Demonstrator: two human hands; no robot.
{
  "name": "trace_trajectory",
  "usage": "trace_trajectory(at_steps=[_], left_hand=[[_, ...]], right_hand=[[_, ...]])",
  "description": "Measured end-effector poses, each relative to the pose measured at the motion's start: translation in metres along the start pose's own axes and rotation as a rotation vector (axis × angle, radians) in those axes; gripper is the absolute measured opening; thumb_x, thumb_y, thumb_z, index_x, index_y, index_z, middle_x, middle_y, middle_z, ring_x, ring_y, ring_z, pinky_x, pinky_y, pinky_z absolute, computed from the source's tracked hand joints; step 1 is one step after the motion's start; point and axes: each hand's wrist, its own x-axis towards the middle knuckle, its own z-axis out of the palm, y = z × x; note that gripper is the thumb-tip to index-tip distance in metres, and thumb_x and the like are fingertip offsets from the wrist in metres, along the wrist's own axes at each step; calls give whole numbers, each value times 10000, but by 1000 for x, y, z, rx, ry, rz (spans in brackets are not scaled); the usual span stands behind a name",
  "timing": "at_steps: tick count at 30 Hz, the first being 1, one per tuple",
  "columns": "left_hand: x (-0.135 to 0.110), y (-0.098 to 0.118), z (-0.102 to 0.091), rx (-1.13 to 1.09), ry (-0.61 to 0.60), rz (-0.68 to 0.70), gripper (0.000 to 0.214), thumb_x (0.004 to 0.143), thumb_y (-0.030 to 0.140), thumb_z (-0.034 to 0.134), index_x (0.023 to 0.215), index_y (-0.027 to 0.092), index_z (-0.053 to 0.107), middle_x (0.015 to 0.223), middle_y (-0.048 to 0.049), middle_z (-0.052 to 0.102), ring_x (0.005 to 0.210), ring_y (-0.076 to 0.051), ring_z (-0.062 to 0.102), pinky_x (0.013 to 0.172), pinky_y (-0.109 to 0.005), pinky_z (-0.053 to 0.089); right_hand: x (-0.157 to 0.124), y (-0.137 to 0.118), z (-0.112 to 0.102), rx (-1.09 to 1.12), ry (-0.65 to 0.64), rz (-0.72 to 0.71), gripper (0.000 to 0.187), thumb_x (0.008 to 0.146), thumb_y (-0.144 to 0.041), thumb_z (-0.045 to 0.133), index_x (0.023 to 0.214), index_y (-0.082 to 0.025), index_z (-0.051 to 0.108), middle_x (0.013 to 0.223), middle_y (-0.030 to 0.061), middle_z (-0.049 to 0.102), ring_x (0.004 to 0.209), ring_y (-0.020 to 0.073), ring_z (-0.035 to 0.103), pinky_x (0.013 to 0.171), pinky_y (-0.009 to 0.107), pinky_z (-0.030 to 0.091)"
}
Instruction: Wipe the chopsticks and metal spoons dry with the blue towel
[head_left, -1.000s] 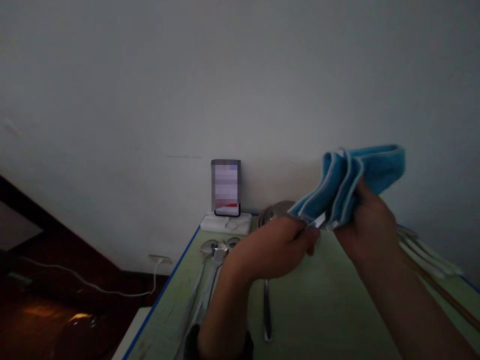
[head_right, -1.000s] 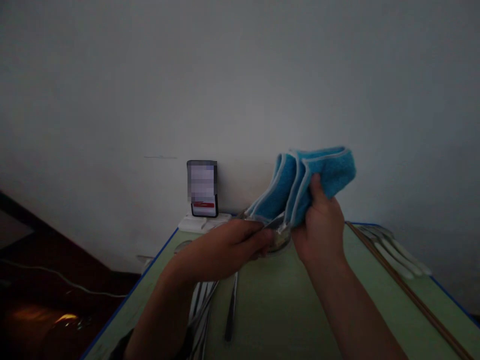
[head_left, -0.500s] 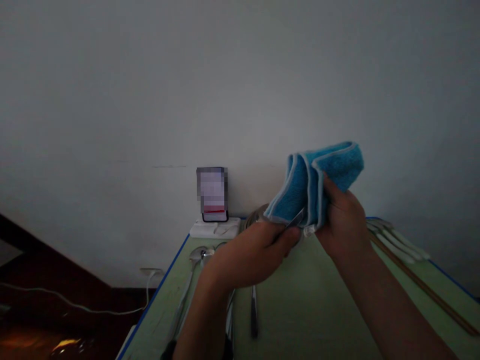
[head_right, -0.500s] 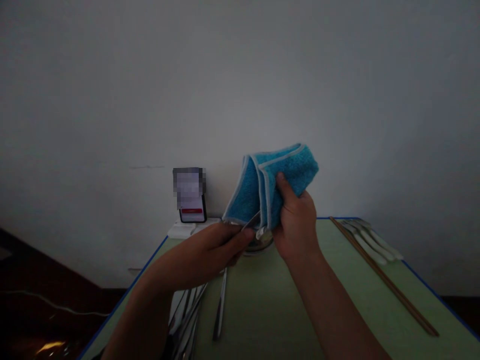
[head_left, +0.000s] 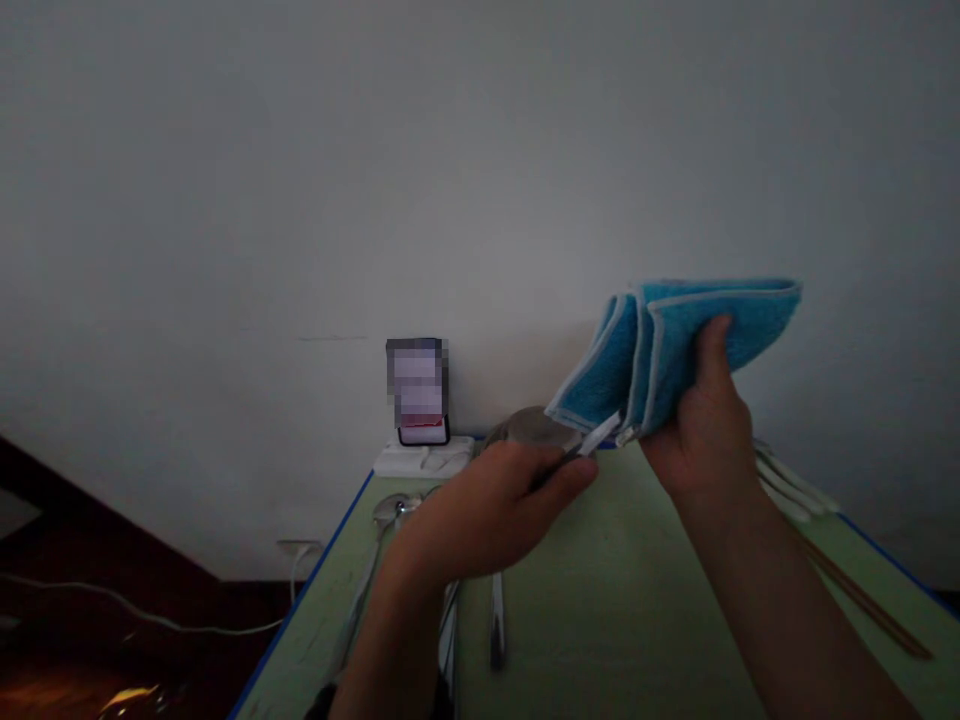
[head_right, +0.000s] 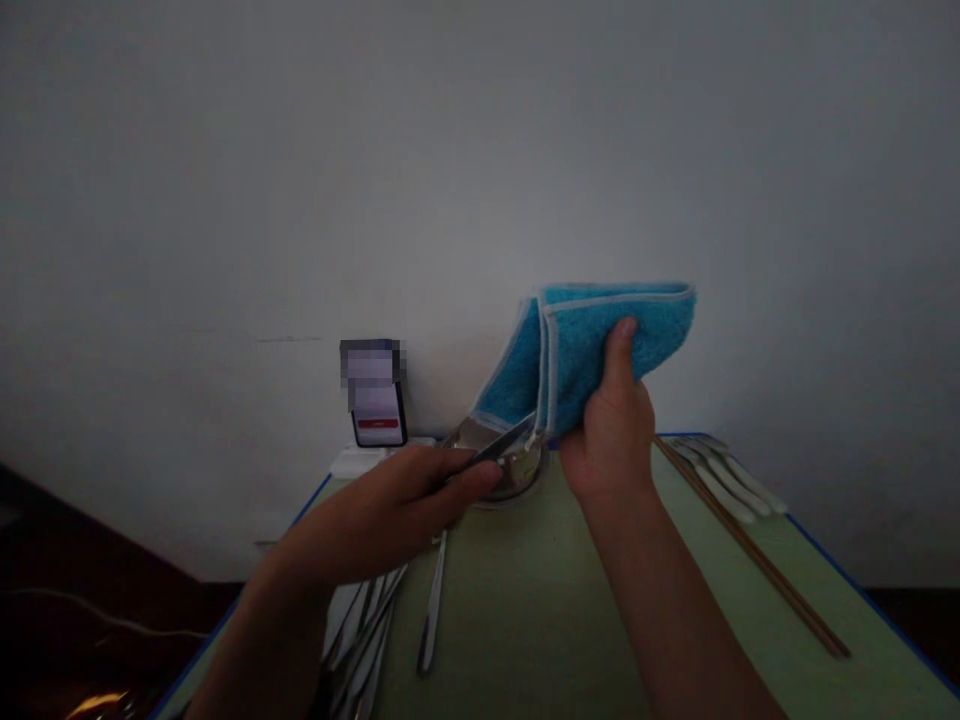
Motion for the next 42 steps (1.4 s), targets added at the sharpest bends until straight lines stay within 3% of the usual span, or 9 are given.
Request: trace_trajectory(at_steps=[6, 10, 14, 20, 27, 31, 34, 37, 42], left_hand=[[-4, 1, -7, -62, 275, 7, 377, 879, 424, 378, 657, 153, 517, 568, 60, 379, 514, -65, 356, 466, -190, 266], [-4, 0, -7, -63, 385, 24, 372, 864, 405, 433, 598, 151, 490, 546, 70, 385, 509, -58, 346, 500, -183, 289], [-3, -1, -6, -21, 361, 34, 387, 857, 414, 445, 579, 147, 488, 529, 74, 389, 496, -53, 337, 497, -183, 279], [-9, -4, -13, 45, 340, -4, 402, 847, 440, 447, 583, 143, 508, 513, 67, 375, 492, -57, 341, 471, -188, 257], [-17, -15, -20, -1, 182, -52, 399, 835, 464, 457, 608, 145, 532, 511, 65, 374, 478, -57, 351, 442, -185, 248], [-18, -11, -17, -9, 92, -17, 398, 848, 465, 438, 626, 148, 528, 531, 67, 347, 495, -55, 334, 454, -189, 239], [-20, -6, -15, -17, 74, 4, 389, 864, 457, 413, 647, 152, 519, 548, 65, 339, 511, -57, 330, 465, -191, 238], [-22, -3, -17, -48, 80, -4, 392, 880, 444, 385, 636, 155, 488, 543, 65, 319, 507, -60, 322, 459, -194, 232], [-26, 15, -12, -47, 164, 12, 405, 896, 427, 350, 596, 163, 414, 515, 68, 309, 468, -60, 317, 453, -207, 227]], right_hand=[[2, -2, -5, -141, -67, -147, 230, 696, -405, 635, 792, -197, 636, 791, -23, 673, 743, 121, 640, 656, 254, 538], [4, -1, -9, -269, -151, -120, 223, 663, -380, 672, 738, -172, 644, 676, -20, 670, 597, 114, 617, 565, 242, 520], [8, -2, -16, -426, -268, -64, 252, 678, -415, 646, 698, -164, 647, 589, -23, 644, 511, 108, 578, 507, 238, 489], [15, -19, -30, -867, -444, -68, 339, 646, -475, 652, 616, -137, 650, 540, 6, 634, 439, 103, 527, 408, 209, 414], [16, -42, -44, -1123, -827, 190, 265, 649, -420, 666, 627, -155, 655, 561, 9, 640, 461, 110, 539, 417, 200, 409], [12, -53, -49, -1224, -934, 237, 201, 697, -363, 631, 681, -164, 643, 595, -5, 625, 484, 103, 535, 439, 200, 411], [8, -59, -49, -1235, -937, 163, 217, 712, -385, 607, 672, -173, 633, 596, -12, 621, 498, 105, 537, 468, 212, 427], [3, -57, -42, -1235, -824, 22, 265, 702, -438, 605, 656, -178, 626, 576, -19, 611, 490, 108, 531, 462, 216, 418], [-12, -40, -28, -1017, -349, -290, 373, 708, -518, 562, 579, -168, 560, 499, -28, 527, 426, 87, 451, 409, 211, 356]])
